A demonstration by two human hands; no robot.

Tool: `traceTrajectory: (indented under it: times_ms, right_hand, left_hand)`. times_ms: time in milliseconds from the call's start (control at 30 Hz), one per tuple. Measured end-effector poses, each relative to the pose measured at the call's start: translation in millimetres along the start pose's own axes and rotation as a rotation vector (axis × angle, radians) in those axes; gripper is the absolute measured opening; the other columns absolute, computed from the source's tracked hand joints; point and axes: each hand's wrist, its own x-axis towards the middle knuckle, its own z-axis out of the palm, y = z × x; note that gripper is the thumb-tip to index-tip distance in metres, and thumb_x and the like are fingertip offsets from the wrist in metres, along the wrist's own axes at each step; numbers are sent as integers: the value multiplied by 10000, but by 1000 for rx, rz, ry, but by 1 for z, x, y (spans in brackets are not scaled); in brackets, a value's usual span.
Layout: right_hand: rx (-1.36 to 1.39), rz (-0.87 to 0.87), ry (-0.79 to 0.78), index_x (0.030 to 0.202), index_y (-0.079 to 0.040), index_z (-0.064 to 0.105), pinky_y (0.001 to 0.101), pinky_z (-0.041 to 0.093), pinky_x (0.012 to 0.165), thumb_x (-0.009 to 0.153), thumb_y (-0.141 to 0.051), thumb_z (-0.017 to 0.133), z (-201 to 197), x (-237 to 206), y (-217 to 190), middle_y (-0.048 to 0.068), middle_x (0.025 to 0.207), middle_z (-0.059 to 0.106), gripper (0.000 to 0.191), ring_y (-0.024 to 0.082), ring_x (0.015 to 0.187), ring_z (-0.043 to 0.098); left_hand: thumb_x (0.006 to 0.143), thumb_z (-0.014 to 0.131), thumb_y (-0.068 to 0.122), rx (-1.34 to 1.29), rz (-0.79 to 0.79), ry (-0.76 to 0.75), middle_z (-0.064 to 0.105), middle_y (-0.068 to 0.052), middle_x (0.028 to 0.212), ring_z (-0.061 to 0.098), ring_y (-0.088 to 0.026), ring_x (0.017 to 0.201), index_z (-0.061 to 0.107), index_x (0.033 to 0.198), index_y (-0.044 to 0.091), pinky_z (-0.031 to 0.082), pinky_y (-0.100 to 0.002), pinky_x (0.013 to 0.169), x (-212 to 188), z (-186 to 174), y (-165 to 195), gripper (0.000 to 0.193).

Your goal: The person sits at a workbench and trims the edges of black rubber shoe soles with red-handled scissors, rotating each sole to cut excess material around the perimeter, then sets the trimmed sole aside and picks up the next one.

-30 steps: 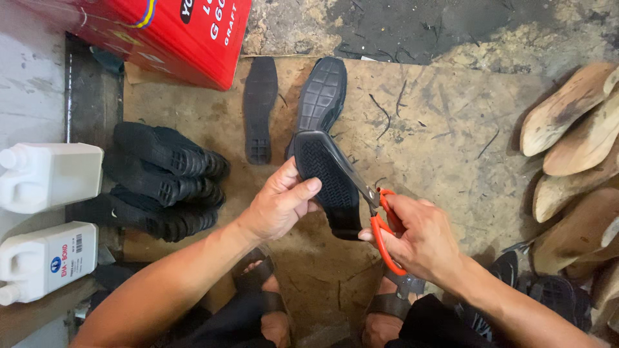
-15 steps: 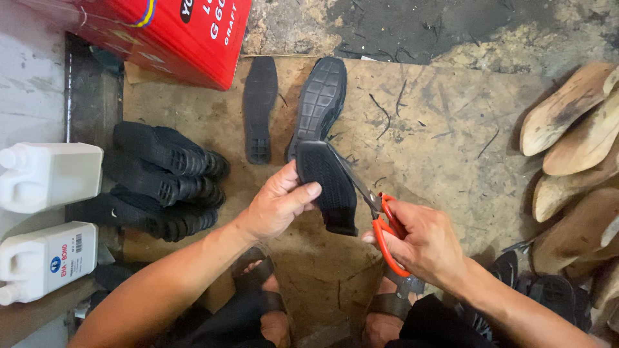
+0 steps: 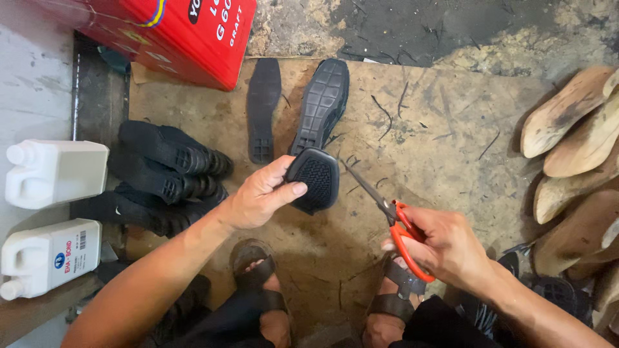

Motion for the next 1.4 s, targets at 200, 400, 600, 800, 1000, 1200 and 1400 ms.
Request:
traceTrajectory:
  times_ms: [200,400,600,800,1000,1200,1400]
  right_hand:
    - [-101,-123,56,928,-51,683,399,468,519,718,-439,835,1,0,-7,89,612,567,467,280,544,580]
    - [-174,-183,76,924,-53,685,424,456,527,690,-485,842,-1,-1,-13,94,594,549,516,313,535,550]
    - [-163,-186,54,901,-63,684,426,455,532,702,-490,837,-3,-2,-8,97,584,536,496,319,531,552]
    - [-161,-188,49,862,-57,665,424,452,522,700,-490,839,-5,-1,-6,92,574,531,494,312,523,553]
    - [-200,-179,-1,775,-74,642,434,415,454,667,-504,847,-13,-3,-6,93,494,500,488,309,442,523]
    - [-198,-195,-22,701,-55,603,427,413,454,700,-499,842,-13,-1,-6,103,524,501,504,310,456,516]
    - [-147,-178,-4,764,-57,636,420,416,448,714,-472,831,-13,2,-13,101,541,512,461,304,458,518]
  left_hand:
    - [1053,566,35,31,-49,-56,660,-10,1217,604,-85,1125,545,1387,29,510,-281,1012,-5,-2,2,334]
    - [1064,572,36,53,-43,-82,667,-21,1202,620,-87,1094,555,1392,23,541,-282,973,-5,1,0,329]
    - [1069,575,32,81,-9,-122,670,-18,1214,615,-83,1114,557,1398,33,525,-277,997,-2,0,1,330]
    - [1063,580,34,71,-38,-129,677,-7,1205,613,-73,1088,574,1386,34,523,-263,980,-2,-1,1,323]
    - [1048,596,41,106,-128,-133,688,-8,1156,609,-70,1017,586,1388,18,525,-262,909,-2,-8,7,341]
    - [1024,595,69,221,-148,-151,720,-14,1143,641,-76,1036,592,1365,19,531,-260,928,0,-8,23,345]
    - [1026,612,93,337,-172,-162,741,-45,1055,661,-94,959,615,1360,30,556,-276,877,7,0,34,340]
